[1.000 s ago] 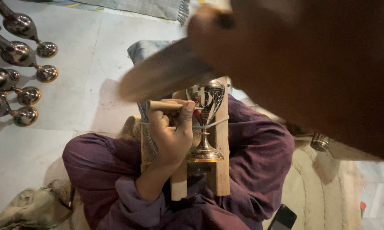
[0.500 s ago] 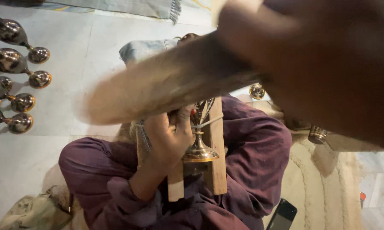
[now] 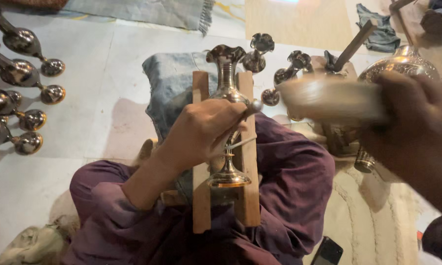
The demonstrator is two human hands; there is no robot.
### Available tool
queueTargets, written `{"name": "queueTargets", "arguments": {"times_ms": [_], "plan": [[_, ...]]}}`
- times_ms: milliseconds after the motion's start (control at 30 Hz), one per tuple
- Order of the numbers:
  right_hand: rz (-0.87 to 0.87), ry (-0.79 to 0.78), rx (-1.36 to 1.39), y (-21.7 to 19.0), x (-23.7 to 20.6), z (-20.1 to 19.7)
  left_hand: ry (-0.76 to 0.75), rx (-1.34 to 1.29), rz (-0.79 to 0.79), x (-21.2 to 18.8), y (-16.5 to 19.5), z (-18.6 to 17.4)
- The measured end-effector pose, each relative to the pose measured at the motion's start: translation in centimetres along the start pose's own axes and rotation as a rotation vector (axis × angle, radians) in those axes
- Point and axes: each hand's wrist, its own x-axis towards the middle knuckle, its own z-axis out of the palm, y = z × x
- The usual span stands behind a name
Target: The person sits cross-legged and uses a chisel and hammer to engrave a decorative pattern into a small metal vase held in a wooden clamp. The person repeatedly taps the chisel to create indentations on the vase's surface.
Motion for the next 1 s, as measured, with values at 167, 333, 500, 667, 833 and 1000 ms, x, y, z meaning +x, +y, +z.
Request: {"name": "queueTargets", "arguments": {"times_ms": [167,333,500,667,833,1000], "plan": [[0.221,0.071,0.192,-0.3,-3.0,2.6,-0.082,-0.032,-0.076,1.0,-0.7,-0.4],[0.422,0.004,0.37,-0.3,-4.1,6.2,-0.169,-0.099,0.132,3.8,-1.0,-0.6],[0.395,0.04,0.264,-2.2,-4.4,7.9,-0.615,0.085,-0.074,6.4,-0.5,-1.2],[0.463,0.324,0.537,-3.1,-5.0,8.4,-0.663,0.078,0.002,7.3,-0.2,-1.5],[0.443,0.305,0.514,-1.6,-4.8,8.2,-0.529,0.079,0.008,5.4,-0.4,-1.6],[0.167,0.143,0.342,-0.3,-1.6,6.7,-0.26,0.054,0.069,3.5,-0.8,-0.8]]}}
